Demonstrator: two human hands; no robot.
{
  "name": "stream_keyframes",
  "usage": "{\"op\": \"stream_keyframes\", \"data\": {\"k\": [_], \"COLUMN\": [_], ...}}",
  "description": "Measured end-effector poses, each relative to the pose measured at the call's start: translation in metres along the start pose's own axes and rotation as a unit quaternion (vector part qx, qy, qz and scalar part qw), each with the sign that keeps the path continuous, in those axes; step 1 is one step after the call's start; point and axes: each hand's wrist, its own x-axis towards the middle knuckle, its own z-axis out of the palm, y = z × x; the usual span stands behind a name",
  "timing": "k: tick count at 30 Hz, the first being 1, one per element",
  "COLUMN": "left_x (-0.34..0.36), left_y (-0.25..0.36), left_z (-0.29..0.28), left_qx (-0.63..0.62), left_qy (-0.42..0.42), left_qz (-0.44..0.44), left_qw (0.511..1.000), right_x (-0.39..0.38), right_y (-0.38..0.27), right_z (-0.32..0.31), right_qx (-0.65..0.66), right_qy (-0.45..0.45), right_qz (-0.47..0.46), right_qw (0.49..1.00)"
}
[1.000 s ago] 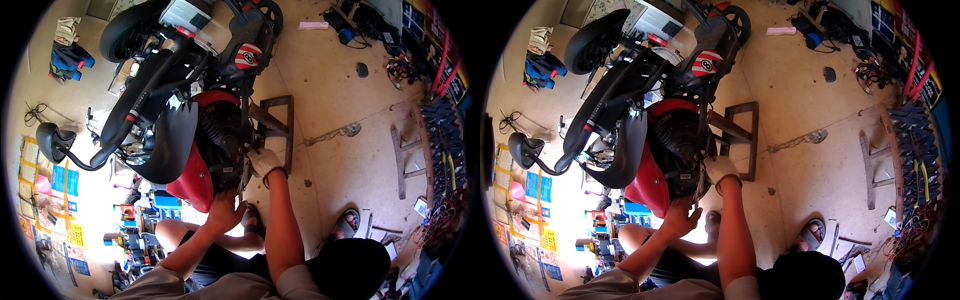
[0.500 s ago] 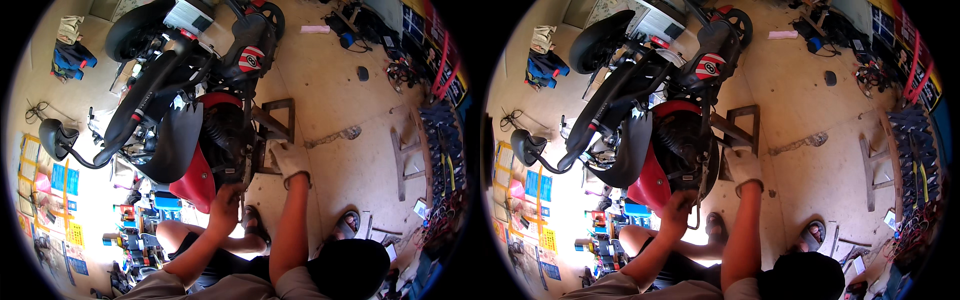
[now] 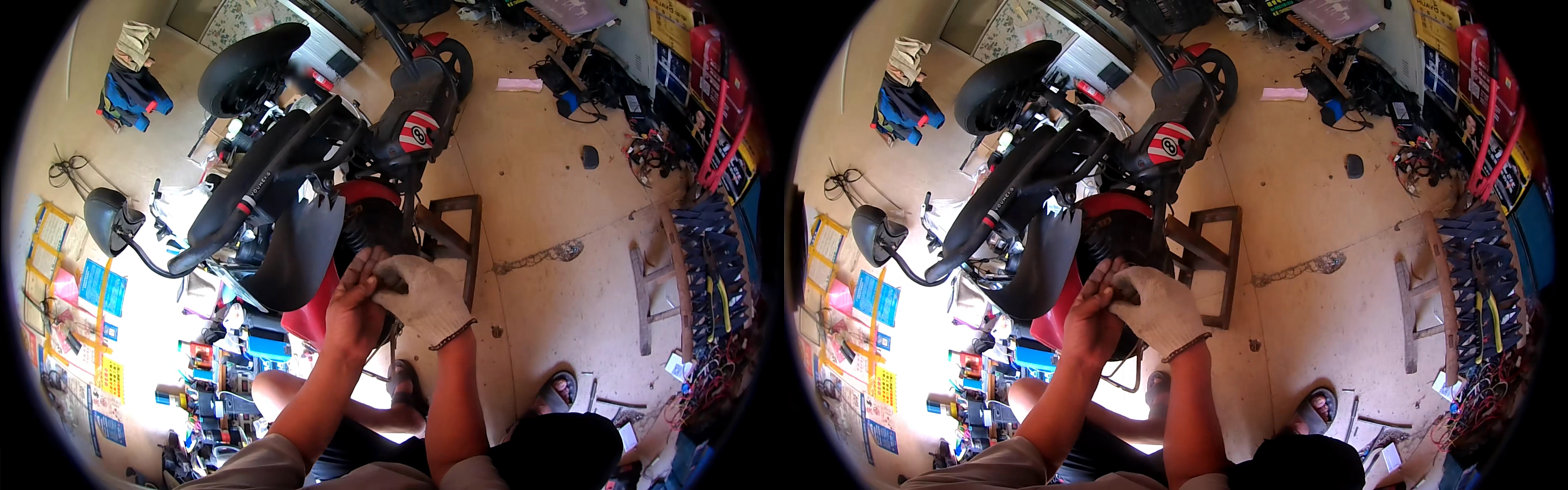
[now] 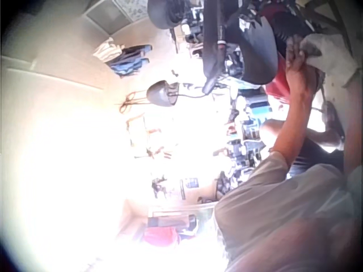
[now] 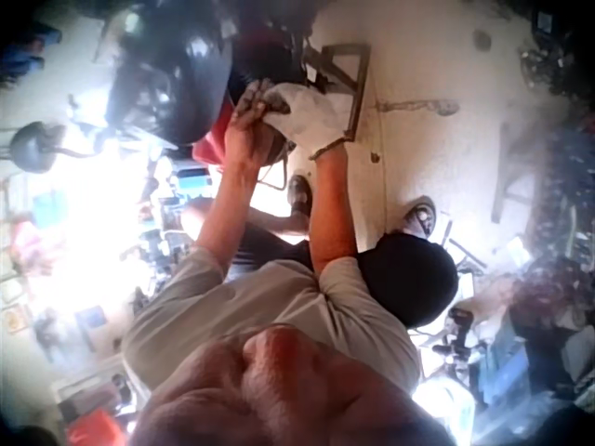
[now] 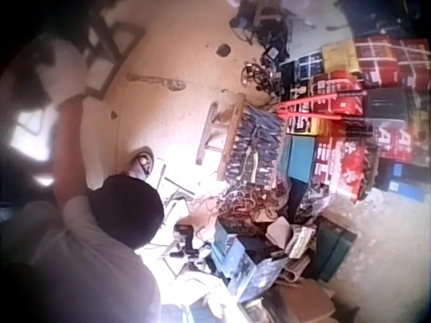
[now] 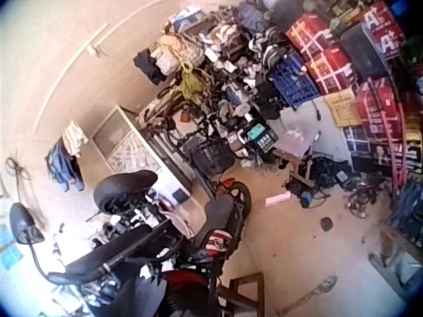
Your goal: The person works on the rear wheel area of a motorcycle, handling metal brackets and cables, then uses a socket wrench on the wheel hub.
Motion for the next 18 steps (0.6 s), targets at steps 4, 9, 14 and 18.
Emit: {"op": "stream_keyframes", "data": {"k": [4, 9, 14, 18], "left_x": [0.001, -0.017, -0.083, -0.098], "left_y": [0.0, -0.006, -0.012, -0.021], "left_z": [0.002, 0.001, -0.044, -0.065], "left_qx": [0.033, 0.222, 0.722, 0.831], "left_qy": [-0.001, -0.007, -0.117, -0.155], "left_qz": [0.005, 0.016, 0.12, 0.11], "left_qw": [0.999, 0.975, 0.672, 0.523], "right_x": [0.001, -0.008, -0.016, -0.006], "right_y": [0.005, 0.02, 0.11, 0.152], "right_z": [0.003, -0.024, -0.018, 0.034], "right_qx": [-0.049, 0.119, 0.31, 0.373], "right_qy": [0.032, 0.091, 0.179, 0.155], "right_qz": [-0.05, 0.054, 0.184, 0.197], "right_qw": [0.997, 0.987, 0.915, 0.893]}}
